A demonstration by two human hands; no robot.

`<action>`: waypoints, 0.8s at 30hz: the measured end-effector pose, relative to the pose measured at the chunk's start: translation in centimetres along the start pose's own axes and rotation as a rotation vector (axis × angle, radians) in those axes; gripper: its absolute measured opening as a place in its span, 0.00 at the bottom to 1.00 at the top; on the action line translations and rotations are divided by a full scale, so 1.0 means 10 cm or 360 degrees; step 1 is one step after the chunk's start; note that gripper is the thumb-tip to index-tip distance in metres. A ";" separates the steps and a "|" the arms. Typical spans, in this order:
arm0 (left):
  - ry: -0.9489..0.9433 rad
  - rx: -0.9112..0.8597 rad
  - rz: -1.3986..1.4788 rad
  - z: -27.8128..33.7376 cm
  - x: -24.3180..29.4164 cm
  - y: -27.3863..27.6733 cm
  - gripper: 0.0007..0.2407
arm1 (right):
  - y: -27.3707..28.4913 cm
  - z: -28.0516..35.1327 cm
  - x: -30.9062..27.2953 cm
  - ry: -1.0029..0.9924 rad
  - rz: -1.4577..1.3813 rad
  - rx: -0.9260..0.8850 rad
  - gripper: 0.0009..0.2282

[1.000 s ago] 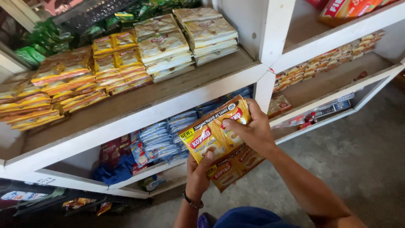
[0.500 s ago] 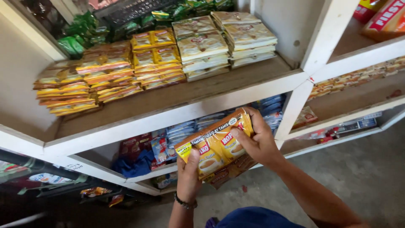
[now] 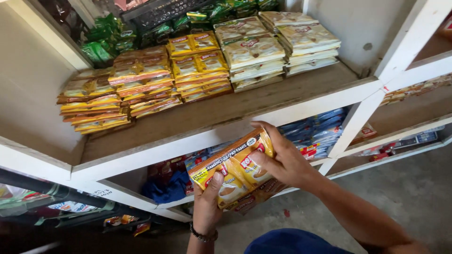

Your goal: Organizing and arranging coffee sachet packets on a grocery store shelf.

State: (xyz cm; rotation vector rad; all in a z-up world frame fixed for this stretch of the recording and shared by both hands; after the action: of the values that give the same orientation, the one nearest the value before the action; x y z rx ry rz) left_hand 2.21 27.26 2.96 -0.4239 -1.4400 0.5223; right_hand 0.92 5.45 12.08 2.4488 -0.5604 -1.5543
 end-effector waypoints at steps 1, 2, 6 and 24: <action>0.0001 0.0004 0.0002 -0.01 0.04 0.04 0.18 | -0.07 -0.03 -0.01 -0.0001 0.0001 -0.0005 0.27; -0.0050 -0.0016 -0.0024 -0.03 0.09 0.08 0.17 | -0.13 -0.06 -0.02 0.0028 -0.0061 0.0027 0.26; -0.0076 0.0002 -0.0057 -0.18 0.18 0.33 0.16 | -0.40 -0.17 0.03 0.0015 -0.0310 0.0070 0.20; -0.0386 -0.0204 0.0020 -0.62 0.67 0.57 0.15 | -1.07 -0.32 0.29 -0.0143 -0.0388 0.0400 0.12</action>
State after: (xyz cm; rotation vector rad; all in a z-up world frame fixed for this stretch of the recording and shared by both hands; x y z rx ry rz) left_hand 8.24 36.02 4.65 -0.4841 -1.7115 0.5062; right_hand 7.23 13.91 7.29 2.7319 -0.5155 -1.7920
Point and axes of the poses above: each hand's wrist, its own z-axis away from the middle knuckle, its own y-axis out of the back of the hand, x = y × z, the point moved 1 cm from there along -z, towards the middle knuckle, and after that the axes turned 11 degrees about x, right-handed, at the moved point
